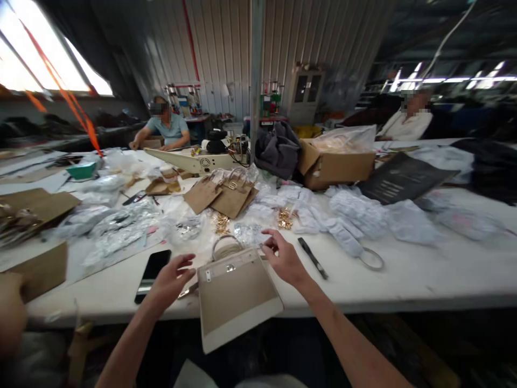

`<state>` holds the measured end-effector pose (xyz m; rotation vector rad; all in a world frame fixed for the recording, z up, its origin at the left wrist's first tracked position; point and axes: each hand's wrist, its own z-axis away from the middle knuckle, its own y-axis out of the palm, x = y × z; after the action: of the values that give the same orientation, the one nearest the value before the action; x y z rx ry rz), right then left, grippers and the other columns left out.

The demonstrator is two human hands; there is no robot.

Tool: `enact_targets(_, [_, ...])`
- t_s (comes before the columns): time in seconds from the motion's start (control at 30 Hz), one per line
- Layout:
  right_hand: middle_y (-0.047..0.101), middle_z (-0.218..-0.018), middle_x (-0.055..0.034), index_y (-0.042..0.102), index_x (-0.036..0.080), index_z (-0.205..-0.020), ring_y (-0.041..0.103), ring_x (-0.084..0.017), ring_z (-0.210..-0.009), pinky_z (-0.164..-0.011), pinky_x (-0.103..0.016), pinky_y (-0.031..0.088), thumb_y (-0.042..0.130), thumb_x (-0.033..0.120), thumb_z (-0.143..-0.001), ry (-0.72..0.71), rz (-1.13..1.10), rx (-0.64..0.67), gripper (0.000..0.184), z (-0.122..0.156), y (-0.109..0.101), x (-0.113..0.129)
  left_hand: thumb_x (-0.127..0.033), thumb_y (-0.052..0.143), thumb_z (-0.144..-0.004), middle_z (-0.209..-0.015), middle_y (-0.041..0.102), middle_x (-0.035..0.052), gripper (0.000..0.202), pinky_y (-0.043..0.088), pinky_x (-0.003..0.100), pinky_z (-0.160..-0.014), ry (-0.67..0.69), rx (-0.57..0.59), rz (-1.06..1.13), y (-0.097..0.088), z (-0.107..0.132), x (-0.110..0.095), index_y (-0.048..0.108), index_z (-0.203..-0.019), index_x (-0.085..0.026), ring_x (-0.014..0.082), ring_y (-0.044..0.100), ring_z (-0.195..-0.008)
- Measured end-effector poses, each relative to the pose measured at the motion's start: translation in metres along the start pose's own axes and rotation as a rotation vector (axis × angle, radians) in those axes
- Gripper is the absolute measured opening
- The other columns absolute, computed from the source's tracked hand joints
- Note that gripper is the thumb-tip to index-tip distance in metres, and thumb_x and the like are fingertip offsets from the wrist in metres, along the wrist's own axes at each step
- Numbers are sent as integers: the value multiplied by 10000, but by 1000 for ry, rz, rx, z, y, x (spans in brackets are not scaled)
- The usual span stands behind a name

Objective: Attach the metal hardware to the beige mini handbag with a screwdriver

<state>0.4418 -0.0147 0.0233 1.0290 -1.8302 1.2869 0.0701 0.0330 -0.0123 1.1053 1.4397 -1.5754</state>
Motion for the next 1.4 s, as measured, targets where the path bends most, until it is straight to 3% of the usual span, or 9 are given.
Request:
enact_targets(0.07, [714, -937, -17, 741, 236, -1153, 659, -211, -860, -785, -331, 510, 606, 209, -996, -43, 30, 60, 208, -2, -2, -6, -479, 699, -865, -1329, 700, 137, 479, 584, 511, -1049, 115, -12, -99, 7, 1, -19, 732, -1252, -198, 321, 684, -1219])
enact_targets(0.13, [717, -1003, -47, 776, 225, -988, 664, -215, -915, -804, -337, 516, 554, 136, -984, -130, 76, 130, 240, -4, 0, -9, -379, 663, -924, -1321, 698, 110, 360, 559, 505, -1095, 231, 41, -151, 26, 6, -40, 730, -1242, -223, 301, 668, -1242])
enact_targets(0.27, [703, -1198, -89, 785, 241, -1221, 648, -274, -1130, -992, -418, 544, 683, 138, -992, -376, 233, 311, 272, -13, 4, -12, -166, 692, -889, -1325, 689, 116, 347, 498, 483, -1177, 369, 146, -223, 83, 9, -68, 717, -1234, -202, 291, 642, -1271])
enact_targets(0.37, [707, -1184, -90, 770, 240, -1204, 631, -292, -1128, -978, -428, 558, 807, 133, -961, -515, 394, 461, 268, -23, 4, -14, -126, 736, -865, -1360, 668, 147, 439, 475, 510, -1186, 367, 154, -342, 117, 0, -67, 710, -1299, -185, 332, 613, -1298])
enact_targets(0.5, [703, -1123, -86, 756, 221, -1137, 629, -283, -1086, -938, -406, 570, 800, 103, -984, -572, 461, 502, 199, -31, 5, -19, -170, 780, -862, -1386, 631, 158, 539, 442, 542, -1200, 344, 171, -442, 140, -9, -53, 691, -1393, -204, 362, 571, -1333])
enact_targets(0.7, [690, -1129, -78, 729, 203, -1133, 619, -279, -1091, -945, -406, 559, 788, 51, -973, -502, 495, 457, 228, -28, 11, -27, -215, 799, -862, -1375, 586, 138, 592, 426, 547, -1179, 300, 143, -474, 152, -12, -39, 662, -1438, -240, 366, 537, -1323])
enact_targets(0.93, [696, -1079, -64, 725, 211, -1048, 623, -274, -1063, -917, -401, 552, 794, 45, -960, -458, 513, 458, 200, -31, 16, -25, -232, 840, -836, -1313, 576, 155, 505, 450, 544, -1129, 300, 198, -500, 149, -16, -48, 679, -1313, -190, 379, 534, -1274])
enact_targets(1.2, [711, -1115, -80, 753, 211, -1104, 617, -283, -1098, -946, -420, 559, 729, 35, -981, -442, 467, 455, 216, -26, 18, -26, -265, 868, -831, -1326, 564, 171, 591, 449, 546, -1157, 285, 196, -515, 149, -12, -50, 658, -1376, -171, 384, 532, -1274])
enact_targets(1.4, [738, -1143, -80, 824, 232, -1142, 683, -254, -1088, -989, -412, 568, 687, 173, -1026, -287, 181, 416, 189, -27, 13, -30, -257, 883, -817, -1353, 580, 162, 617, 446, 529, -1176, 260, 181, -491, 148, -8, -53, 663, -1390, -189, 387, 542, -1310])
